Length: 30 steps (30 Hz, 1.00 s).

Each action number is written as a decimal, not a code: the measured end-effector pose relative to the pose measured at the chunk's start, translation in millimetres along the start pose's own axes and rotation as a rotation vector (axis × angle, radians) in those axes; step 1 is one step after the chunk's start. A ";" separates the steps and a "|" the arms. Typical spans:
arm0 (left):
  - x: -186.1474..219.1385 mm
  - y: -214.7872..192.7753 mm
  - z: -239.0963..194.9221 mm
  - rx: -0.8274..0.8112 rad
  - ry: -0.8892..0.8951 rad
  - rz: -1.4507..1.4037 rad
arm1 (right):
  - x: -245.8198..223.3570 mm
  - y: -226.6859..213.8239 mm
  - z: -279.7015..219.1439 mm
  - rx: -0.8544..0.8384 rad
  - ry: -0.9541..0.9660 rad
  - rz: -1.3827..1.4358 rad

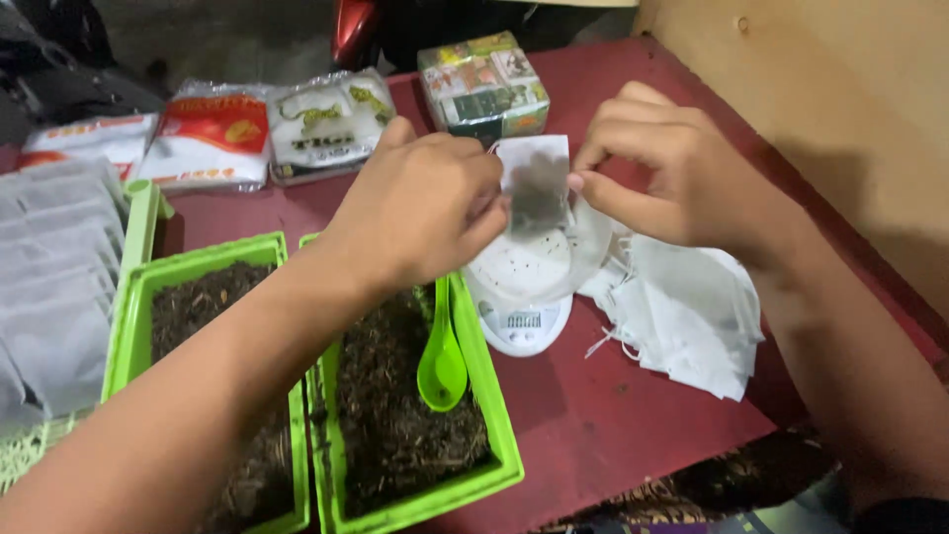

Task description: Filling and weighing small tea bags with loose tea leaves

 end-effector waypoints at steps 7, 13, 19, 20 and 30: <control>-61.5 60.3 37.0 -0.070 -0.264 -0.112 | 95.9 49.5 0.3 -0.101 0.406 0.000; -76.3 84.6 53.8 -0.055 -0.393 -0.376 | 113.7 60.9 -2.2 -0.077 0.484 0.026; -66.5 67.7 56.8 -0.052 -0.302 -0.389 | 72.7 40.9 -2.4 -0.061 0.559 0.085; -64.3 64.7 56.9 -0.054 -0.279 -0.465 | 66.5 42.0 -2.1 -0.039 0.580 0.275; -43.8 34.9 36.7 -0.100 -0.329 -0.576 | 32.7 41.2 -0.3 0.003 0.672 0.535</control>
Point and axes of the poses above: each hand's wrist, its own z-axis towards the middle knuckle, its own y-axis out of the palm, x = y × z, the point moved 2 cm from there along z, towards the middle knuckle
